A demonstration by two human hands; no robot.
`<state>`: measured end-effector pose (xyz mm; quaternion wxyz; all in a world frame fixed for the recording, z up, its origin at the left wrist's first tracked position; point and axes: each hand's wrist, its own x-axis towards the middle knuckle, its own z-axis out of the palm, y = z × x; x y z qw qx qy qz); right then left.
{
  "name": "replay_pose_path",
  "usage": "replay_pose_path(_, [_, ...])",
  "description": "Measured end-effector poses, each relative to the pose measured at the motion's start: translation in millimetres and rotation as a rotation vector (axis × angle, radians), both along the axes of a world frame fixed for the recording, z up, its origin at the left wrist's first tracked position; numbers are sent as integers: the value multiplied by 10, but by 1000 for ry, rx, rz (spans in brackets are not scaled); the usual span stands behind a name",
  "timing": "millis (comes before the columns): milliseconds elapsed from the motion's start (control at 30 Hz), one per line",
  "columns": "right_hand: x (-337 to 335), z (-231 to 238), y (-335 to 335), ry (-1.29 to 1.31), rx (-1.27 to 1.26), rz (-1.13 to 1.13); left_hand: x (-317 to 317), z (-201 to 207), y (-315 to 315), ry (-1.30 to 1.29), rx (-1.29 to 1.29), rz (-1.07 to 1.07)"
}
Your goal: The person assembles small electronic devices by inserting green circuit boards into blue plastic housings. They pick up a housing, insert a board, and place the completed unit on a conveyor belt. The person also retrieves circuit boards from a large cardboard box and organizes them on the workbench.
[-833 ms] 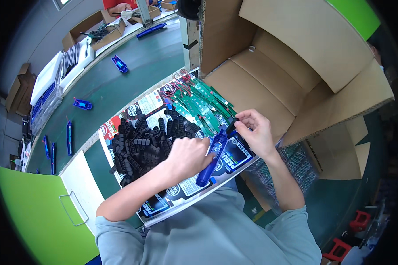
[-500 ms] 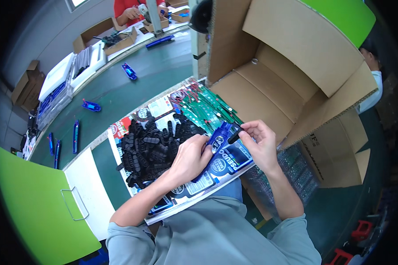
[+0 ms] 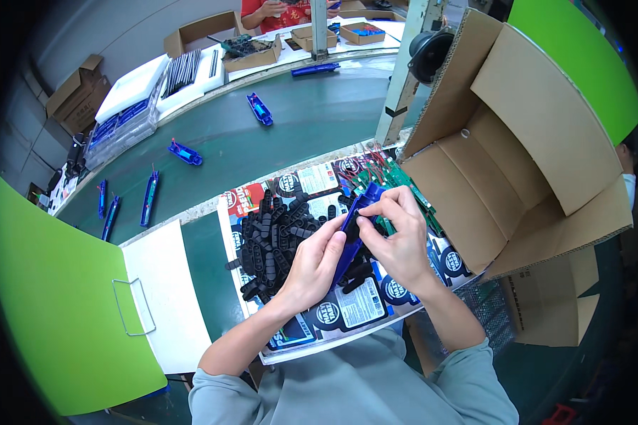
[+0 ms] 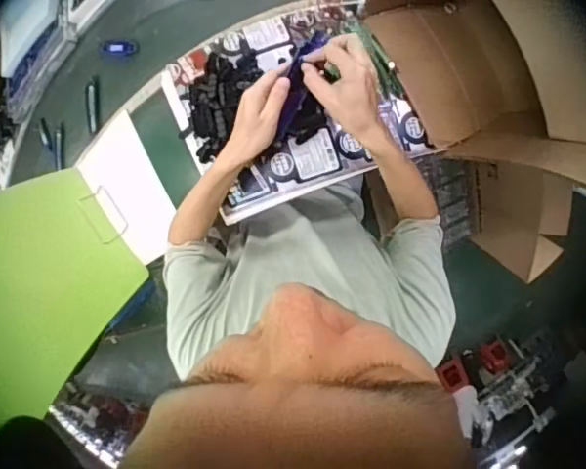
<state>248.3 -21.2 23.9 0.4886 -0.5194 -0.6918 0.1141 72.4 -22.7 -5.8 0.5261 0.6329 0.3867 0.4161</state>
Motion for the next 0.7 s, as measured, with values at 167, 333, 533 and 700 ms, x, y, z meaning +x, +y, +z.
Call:
replay_pose_path(167, [-92, -32, 93, -163, 48, -63, -20, -66, 46, -103, -52, 26])
replay_pose_path(333, [-181, -33, 125, -74, -10, -176, 16, -94, 132, 71, 157, 194])
replay_pose_path(533, [-43, -83, 451, 362, -348, 165, -45, 38, 256, 232, 492, 248])
replay_pose_path(700, [147, 167, 533, 390, -339, 258, -167, 53, 411, 25, 166, 216])
